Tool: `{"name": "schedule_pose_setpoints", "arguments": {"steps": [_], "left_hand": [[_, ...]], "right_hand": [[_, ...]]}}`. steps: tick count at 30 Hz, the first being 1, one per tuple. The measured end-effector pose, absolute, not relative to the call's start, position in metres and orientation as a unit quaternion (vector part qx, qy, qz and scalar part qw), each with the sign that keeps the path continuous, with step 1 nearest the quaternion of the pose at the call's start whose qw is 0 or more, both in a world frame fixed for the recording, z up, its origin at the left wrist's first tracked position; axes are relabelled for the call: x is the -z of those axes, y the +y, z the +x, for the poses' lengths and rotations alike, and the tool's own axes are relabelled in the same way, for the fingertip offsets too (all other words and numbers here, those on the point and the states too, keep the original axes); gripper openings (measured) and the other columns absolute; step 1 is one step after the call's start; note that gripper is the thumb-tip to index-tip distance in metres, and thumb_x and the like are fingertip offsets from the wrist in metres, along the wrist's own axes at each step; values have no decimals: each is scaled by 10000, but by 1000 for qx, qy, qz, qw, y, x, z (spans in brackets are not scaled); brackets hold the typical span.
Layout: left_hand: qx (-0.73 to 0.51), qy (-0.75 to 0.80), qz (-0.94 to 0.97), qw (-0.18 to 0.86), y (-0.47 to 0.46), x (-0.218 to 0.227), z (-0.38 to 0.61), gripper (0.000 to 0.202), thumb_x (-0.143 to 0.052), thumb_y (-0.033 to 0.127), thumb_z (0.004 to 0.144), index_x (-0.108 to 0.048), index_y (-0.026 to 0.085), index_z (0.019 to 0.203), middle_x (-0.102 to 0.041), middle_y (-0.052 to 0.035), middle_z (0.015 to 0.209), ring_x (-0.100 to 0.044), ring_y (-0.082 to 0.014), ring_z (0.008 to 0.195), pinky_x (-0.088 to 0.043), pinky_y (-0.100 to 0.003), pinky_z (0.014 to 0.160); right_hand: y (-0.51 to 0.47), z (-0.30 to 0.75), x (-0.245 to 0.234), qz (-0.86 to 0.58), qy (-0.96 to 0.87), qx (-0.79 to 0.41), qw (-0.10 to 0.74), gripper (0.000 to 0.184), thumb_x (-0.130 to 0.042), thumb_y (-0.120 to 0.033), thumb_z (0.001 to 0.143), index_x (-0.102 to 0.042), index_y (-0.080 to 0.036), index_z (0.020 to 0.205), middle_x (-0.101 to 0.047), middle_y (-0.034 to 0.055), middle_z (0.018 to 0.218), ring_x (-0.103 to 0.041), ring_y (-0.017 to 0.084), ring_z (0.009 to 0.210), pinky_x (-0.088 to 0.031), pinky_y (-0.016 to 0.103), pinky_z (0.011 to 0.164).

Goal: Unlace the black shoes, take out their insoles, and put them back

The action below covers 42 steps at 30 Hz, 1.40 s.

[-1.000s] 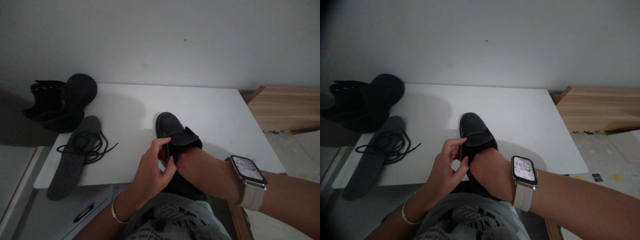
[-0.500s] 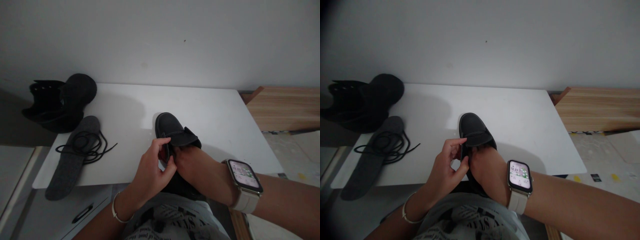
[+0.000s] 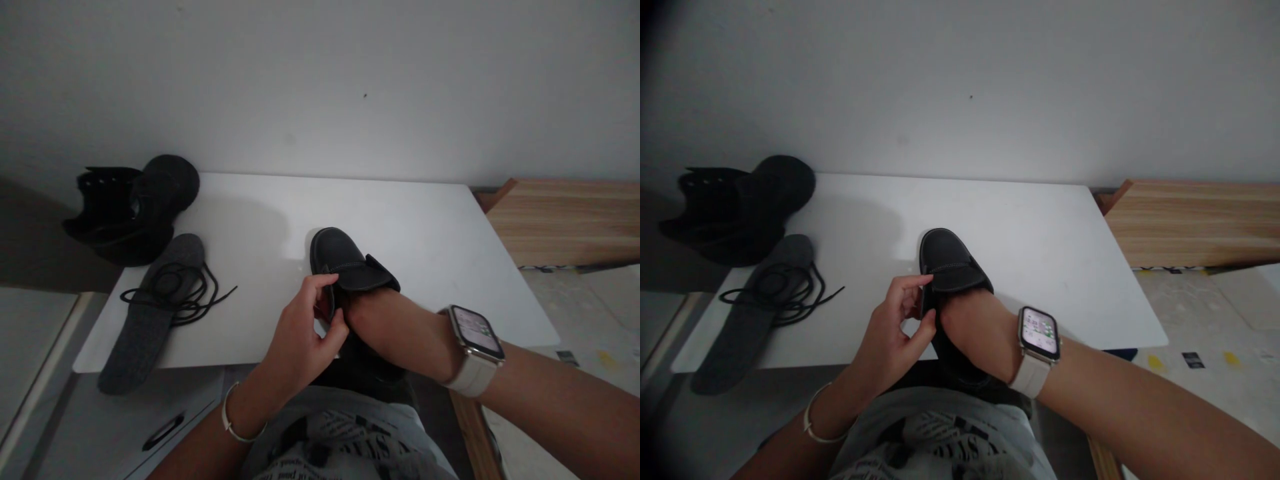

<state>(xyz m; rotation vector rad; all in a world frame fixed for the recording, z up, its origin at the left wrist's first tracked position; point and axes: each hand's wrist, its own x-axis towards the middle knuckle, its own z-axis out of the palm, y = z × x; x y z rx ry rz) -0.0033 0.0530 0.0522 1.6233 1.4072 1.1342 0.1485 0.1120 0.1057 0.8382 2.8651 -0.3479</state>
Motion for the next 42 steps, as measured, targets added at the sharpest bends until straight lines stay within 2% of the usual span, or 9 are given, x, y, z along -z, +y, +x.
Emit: {"name": "schedule_pose_setpoints", "arguments": {"steps": [3, 5, 9, 12, 16, 24, 31, 36, 42], "left_hand": [[-438, 543, 629, 344, 51, -54, -7, 407, -542, 135, 881, -482, 189, 1280, -612, 6, 854, -636, -125, 724, -521, -247, 684], [-435, 546, 635, 331, 49, -56, -10, 407, -527, 117, 886, -491, 191, 1285, -646, -6, 895, -638, -119, 722, -522, -239, 684], [-417, 550, 665, 283, 49, -62, -15, 358, -476, 85, 914, -548, 192, 1248, -693, -56, 1069, -665, -149, 872, -538, -272, 786], [-389, 540, 704, 249, 48, -66, -16, 362, -429, 73, 935, -602, 195, 1228, -678, -56, 1035, -653, -166, 908, -524, -283, 788], [-321, 544, 752, 187, 45, -70, -13, 375, -395, 80, 915, -681, 188, 1133, -584, -45, 894, -596, -158, 737, -474, -271, 641], [-217, 561, 788, 133, 42, -76, -2, 322, -401, 110, 896, -685, 158, 1040, -547, -66, 897, -571, -191, 719, -492, -314, 628], [-274, 527, 782, 188, 37, -77, -45, 412, -409, 229, 1037, -445, 233, 1448, -620, -67, 1077, -640, -175, 942, -543, -306, 857], [-150, 698, 700, 20, 28, -62, -141, 275, -475, 306, 986, -635, 198, 1182, -624, -123, 1090, -629, -300, 1023, -529, -439, 912], [-64, 725, 686, -5, 20, -48, -197, 287, -507, 343, 922, -720, 207, 1059, -637, -160, 1013, -597, -369, 975, -480, -543, 921]], "right_hand": [[113, 164, -130, 254, 949, 177, 52, 183, -667, -108, 872, -718, -138, 1045, -756, 103, 1005, -712, 243, 878, -548, 333, 751], [113, 178, -143, 288, 938, 193, -24, 93, -594, -171, 956, -686, -186, 953, -729, 51, 930, -686, 199, 790, -524, 312, 687], [107, 199, -140, 354, 905, 121, -206, 200, -585, -226, 972, -645, -173, 1155, -683, 120, 1114, -638, 262, 1006, -526, 423, 863], [97, 202, -117, 345, 911, 145, -172, 385, -618, -178, 932, -586, -184, 1316, -607, 144, 1316, -541, 308, 1206, -494, 535, 995], [80, 194, -92, 346, 894, 179, -220, 351, -487, 13, 878, -676, -165, 1114, -574, 139, 1343, -416, 306, 1340, -452, 570, 1086], [60, 178, -76, 393, 843, 195, -310, 319, -455, 38, 853, -655, -184, 965, -595, 118, 1302, -414, 306, 1316, -448, 598, 1079], [65, 195, -74, 367, 844, 224, -322, 388, -493, -100, 961, -546, -216, 1328, -455, 144, 1502, -447, 289, 1373, -459, 540, 1093], [61, 215, -66, 377, 831, 239, -330, 457, -518, -139, 980, -489, -250, 1421, -484, 132, 1464, -498, 252, 1359, -491, 458, 1089], [57, 221, -70, 382, 829, 200, -356, 432, -534, -112, 962, -533, -246, 1373, -535, 121, 1384, -541, 238, 1297, -532, 409, 1037]]}}
